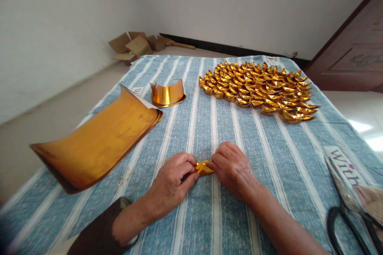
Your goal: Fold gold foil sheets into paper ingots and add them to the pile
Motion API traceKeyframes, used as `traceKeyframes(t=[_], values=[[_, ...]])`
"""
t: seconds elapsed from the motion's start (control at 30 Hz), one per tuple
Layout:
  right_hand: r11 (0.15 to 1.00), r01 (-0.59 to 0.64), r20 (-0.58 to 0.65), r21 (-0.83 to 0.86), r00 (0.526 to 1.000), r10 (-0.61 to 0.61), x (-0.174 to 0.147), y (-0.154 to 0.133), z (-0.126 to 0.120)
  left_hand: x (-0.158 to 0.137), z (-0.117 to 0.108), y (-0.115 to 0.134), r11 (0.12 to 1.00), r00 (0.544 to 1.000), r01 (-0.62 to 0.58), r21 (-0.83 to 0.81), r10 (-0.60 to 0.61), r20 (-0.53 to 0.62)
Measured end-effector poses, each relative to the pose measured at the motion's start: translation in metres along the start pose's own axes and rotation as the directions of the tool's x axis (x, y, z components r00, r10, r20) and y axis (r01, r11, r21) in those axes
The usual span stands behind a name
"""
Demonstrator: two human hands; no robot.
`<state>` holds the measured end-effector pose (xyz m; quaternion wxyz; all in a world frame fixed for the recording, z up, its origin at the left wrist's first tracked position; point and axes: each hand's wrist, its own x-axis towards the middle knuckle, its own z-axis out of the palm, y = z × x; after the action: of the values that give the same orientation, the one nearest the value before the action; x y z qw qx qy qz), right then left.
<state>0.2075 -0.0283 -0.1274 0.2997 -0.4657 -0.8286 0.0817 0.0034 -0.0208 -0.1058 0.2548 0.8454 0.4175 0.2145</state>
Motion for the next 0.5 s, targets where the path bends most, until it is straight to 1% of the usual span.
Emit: traceKeyframes(t=[0.4,0.5], values=[[0.993,0.056,-0.02,-0.102,0.998,-0.058,-0.0018,-0.0044,0.0035,-0.0006,0.001,0.0009,1.0,1.0,-0.003,0.016,0.003,0.003],[0.99,0.06,-0.005,-0.129,0.998,-0.061,-0.0023,-0.005,0.0036,-0.0006,0.0009,0.001,1.0,1.0,-0.006,0.02,0.006,0.002]])
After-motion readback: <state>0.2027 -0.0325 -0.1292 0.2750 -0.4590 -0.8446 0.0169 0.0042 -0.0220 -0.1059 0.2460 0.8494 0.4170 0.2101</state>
